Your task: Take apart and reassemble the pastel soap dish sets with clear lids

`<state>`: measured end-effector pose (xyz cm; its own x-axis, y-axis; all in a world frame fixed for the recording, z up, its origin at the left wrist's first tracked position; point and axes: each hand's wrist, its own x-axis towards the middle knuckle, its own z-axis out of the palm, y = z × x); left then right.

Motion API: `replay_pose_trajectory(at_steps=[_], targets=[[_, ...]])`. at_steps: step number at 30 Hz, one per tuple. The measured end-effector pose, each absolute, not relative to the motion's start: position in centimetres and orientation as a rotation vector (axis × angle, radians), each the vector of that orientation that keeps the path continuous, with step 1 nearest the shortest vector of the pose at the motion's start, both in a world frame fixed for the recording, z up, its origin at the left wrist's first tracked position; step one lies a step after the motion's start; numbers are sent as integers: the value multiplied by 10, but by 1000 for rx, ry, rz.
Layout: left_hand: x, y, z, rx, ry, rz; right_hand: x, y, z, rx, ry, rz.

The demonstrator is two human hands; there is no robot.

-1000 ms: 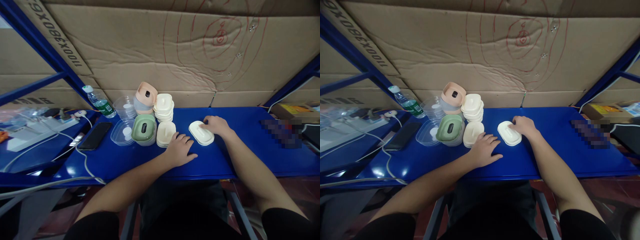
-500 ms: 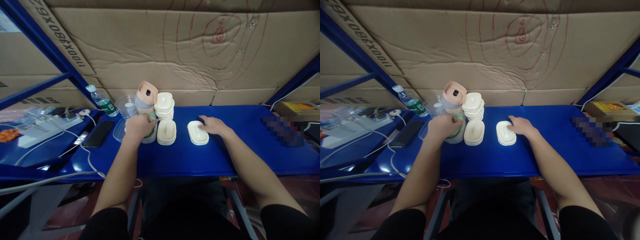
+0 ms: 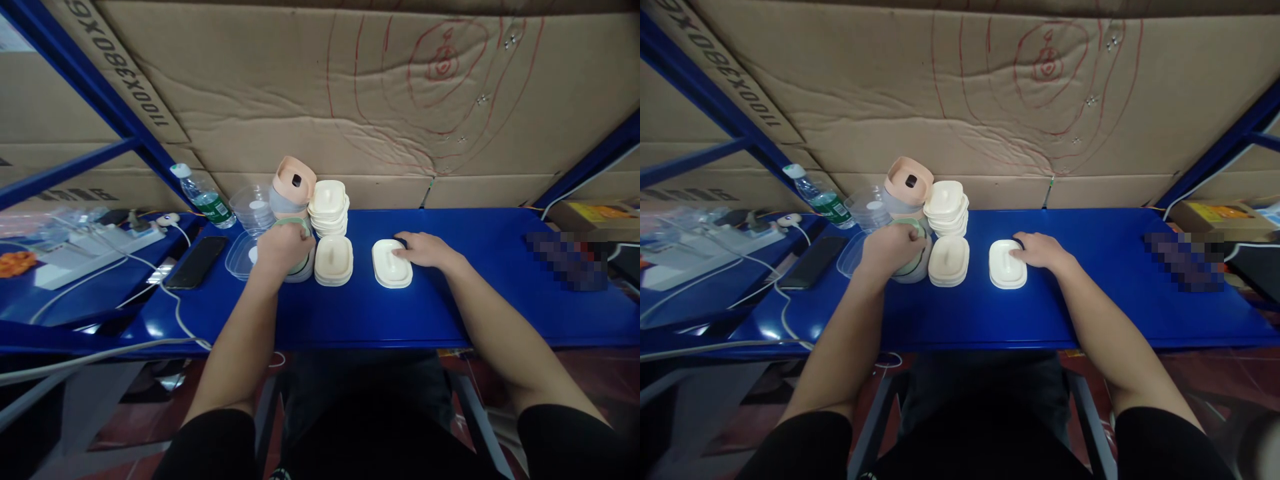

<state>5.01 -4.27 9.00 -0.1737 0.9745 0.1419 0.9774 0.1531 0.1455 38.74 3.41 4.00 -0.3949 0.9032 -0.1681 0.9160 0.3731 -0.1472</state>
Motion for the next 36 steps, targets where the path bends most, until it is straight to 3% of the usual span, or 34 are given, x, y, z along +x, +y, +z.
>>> replay_pose_trajectory(at_steps=[3,6,8,10,14,19,25,28,36], targets=[[43,-50,101,-1962,-2376,-623,389,35,44,1761,2584,-321],[44,-55,103,-2029,-2193,-1338,386,32,47,1930,2744,-359],[54,-58,97,-2125,-1970,-1854,381,28,48,1933,2974,-588],[72,-59,87,-2272,-1805,-2221,374,23,48,1775,3179,-1029],[117,-62,60,-2636,-1795,-2494,361,16,47,1487,3169,-1774],[144,-62,34,-2928,-1844,-2619,359,15,50,1674,2925,-1880],[148,-58,20,-3060,-1937,-2552,363,17,51,1657,2849,-1830],[151,-59,15,-2997,-2042,-2340,369,24,49,1767,2934,-1650],[157,-84,22,-2907,-2031,-1108,393,48,40,1995,2765,-943]])
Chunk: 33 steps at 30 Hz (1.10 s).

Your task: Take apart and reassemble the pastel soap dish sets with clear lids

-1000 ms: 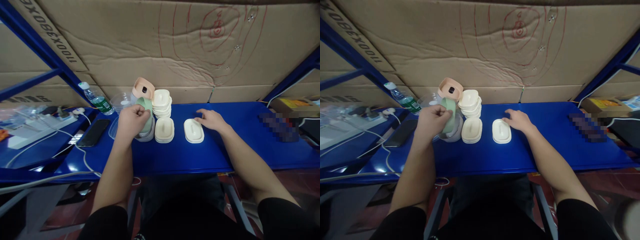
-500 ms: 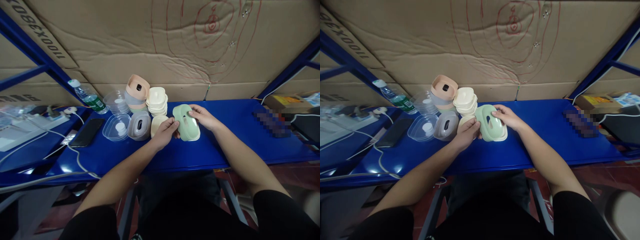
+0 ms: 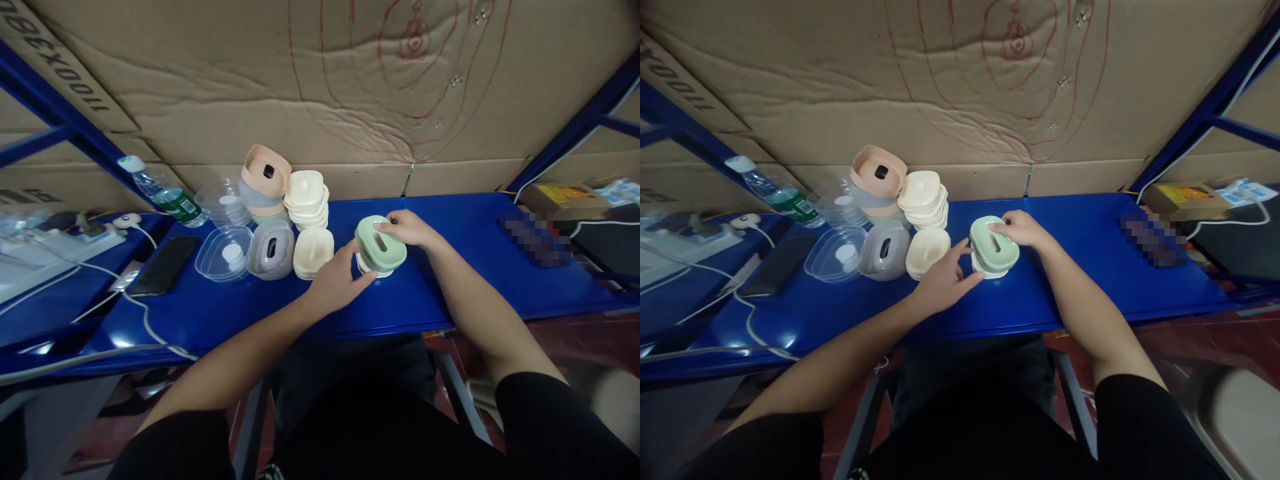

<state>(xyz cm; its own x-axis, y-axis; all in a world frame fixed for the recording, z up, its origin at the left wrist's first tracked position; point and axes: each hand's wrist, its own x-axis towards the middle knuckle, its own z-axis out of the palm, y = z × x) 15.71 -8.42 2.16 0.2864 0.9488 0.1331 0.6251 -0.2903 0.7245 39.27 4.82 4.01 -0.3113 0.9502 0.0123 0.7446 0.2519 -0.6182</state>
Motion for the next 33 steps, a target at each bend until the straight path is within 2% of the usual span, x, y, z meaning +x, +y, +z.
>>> replay_pose_trajectory(at_steps=[8,15,19,22,25,30,33], targets=[[159,-87,22,2440,1594,284,382,39,44,-1923,-2359,349],[161,-89,26,2557,1590,140,380,26,61,-1987,-2372,649],[160,-90,25,2548,1587,143,383,25,65,-2001,-2391,658],[160,-89,25,2535,1580,129,388,28,62,-1995,-2428,520],[162,-89,26,2547,1584,99,392,34,54,-1845,-2410,340],[162,-91,27,2629,1659,57,395,40,41,-1220,-2544,412],[158,-91,27,2687,1685,115,394,39,41,-1304,-2571,390]])
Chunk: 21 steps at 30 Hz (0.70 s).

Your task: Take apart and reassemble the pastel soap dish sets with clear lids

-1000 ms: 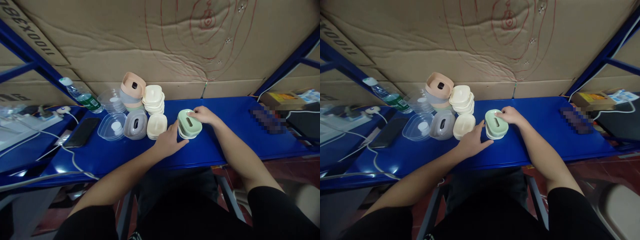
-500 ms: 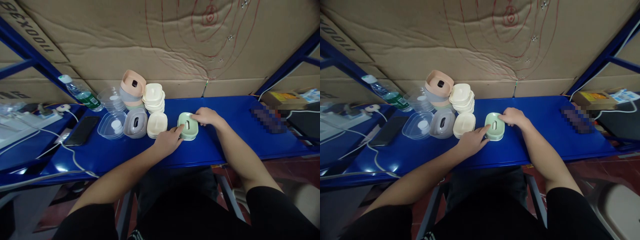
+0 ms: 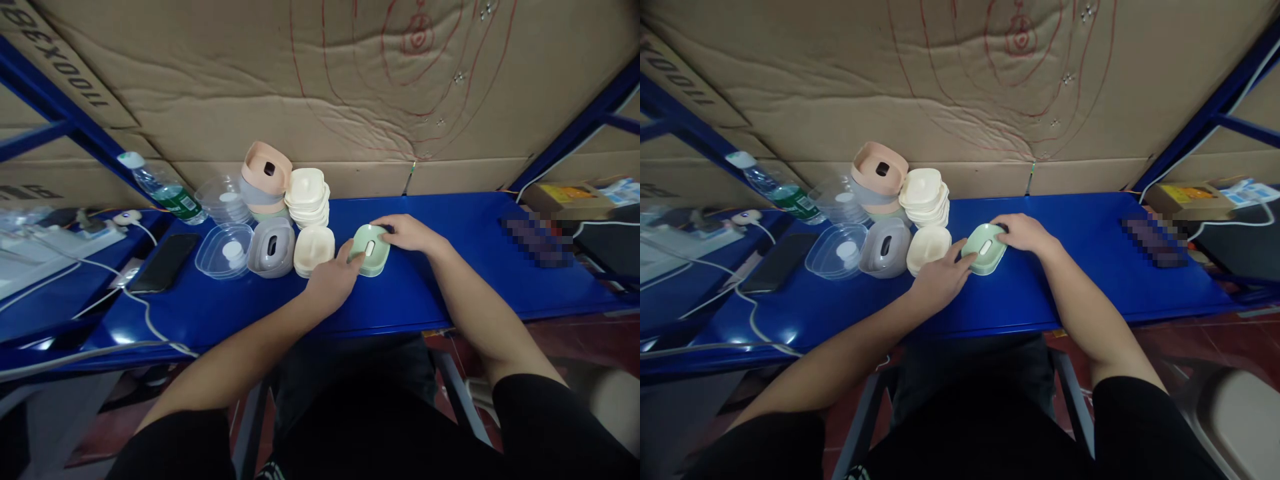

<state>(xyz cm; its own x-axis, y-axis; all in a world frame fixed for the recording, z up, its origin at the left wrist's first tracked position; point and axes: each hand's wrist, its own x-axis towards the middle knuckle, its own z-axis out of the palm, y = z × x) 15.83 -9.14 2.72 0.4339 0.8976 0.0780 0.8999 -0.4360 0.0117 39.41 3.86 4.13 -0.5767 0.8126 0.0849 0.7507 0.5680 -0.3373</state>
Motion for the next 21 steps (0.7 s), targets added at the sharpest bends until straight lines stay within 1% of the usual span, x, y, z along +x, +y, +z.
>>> replay_pose_trajectory(at_steps=[3,5,7,9,11,14,15,18,21], targets=[[149,-86,30,-2650,-1504,-396,395,35,46,-1686,-2489,187],[138,-78,34,-2607,-1382,-720,397,35,48,-1854,-2435,73],[119,-67,42,-2451,-1345,-1032,398,35,49,-1938,-2404,41],[93,-55,54,-2224,-1464,-1209,399,37,48,-1989,-2393,49],[62,-44,66,-1955,-1684,-1261,400,38,48,-2015,-2392,59],[17,-36,80,-1674,-2087,-1130,399,39,47,-2018,-2391,68],[4,-34,83,-1630,-2232,-1021,399,38,47,-2014,-2390,72],[-22,-32,87,-1677,-2602,-544,397,38,47,-2005,-2386,104],[-27,-30,86,-1772,-2722,-179,396,37,47,-1990,-2389,124]])
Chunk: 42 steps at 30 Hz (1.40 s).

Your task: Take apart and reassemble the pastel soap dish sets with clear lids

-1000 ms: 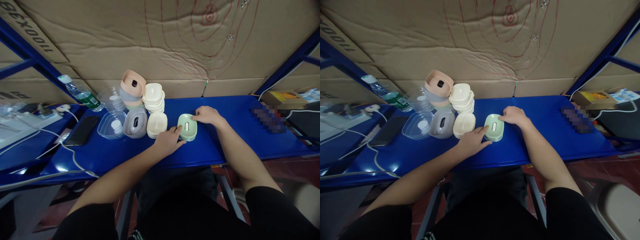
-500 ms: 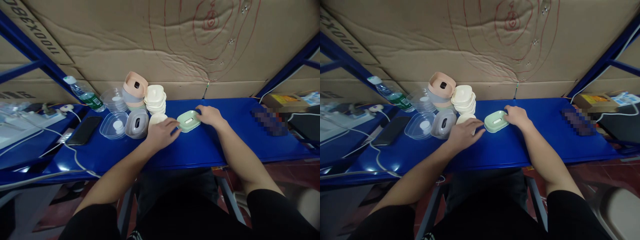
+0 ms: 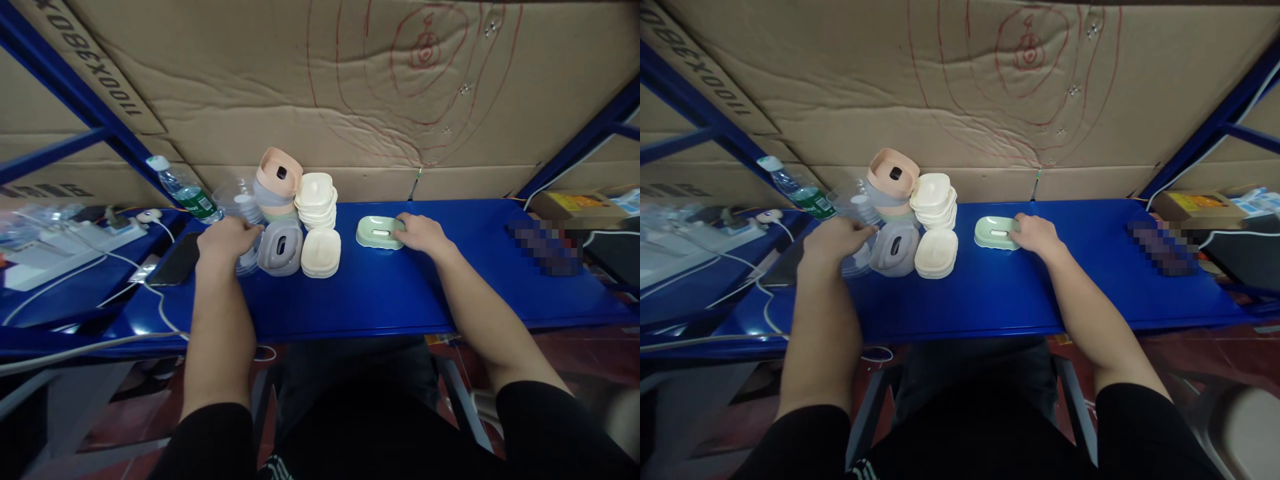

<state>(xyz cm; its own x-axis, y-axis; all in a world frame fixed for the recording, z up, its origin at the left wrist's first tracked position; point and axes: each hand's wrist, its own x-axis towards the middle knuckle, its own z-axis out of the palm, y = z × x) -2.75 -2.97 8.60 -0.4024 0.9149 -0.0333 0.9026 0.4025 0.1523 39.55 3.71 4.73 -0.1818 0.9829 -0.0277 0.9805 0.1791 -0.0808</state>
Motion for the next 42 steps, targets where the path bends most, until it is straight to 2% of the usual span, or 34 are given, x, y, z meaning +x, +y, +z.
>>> replay_pose_trajectory(at_steps=[4,8,29,42], targets=[[-23,-26,85,1702,2437,-84,395,37,47,-1970,-2390,133],[-19,-24,85,1694,2448,-148,394,37,47,-1965,-2392,133],[-18,-29,87,1672,2535,138,391,34,52,-1971,-2411,177],[-22,-33,90,1741,2399,50,390,34,51,-1965,-2402,196]])
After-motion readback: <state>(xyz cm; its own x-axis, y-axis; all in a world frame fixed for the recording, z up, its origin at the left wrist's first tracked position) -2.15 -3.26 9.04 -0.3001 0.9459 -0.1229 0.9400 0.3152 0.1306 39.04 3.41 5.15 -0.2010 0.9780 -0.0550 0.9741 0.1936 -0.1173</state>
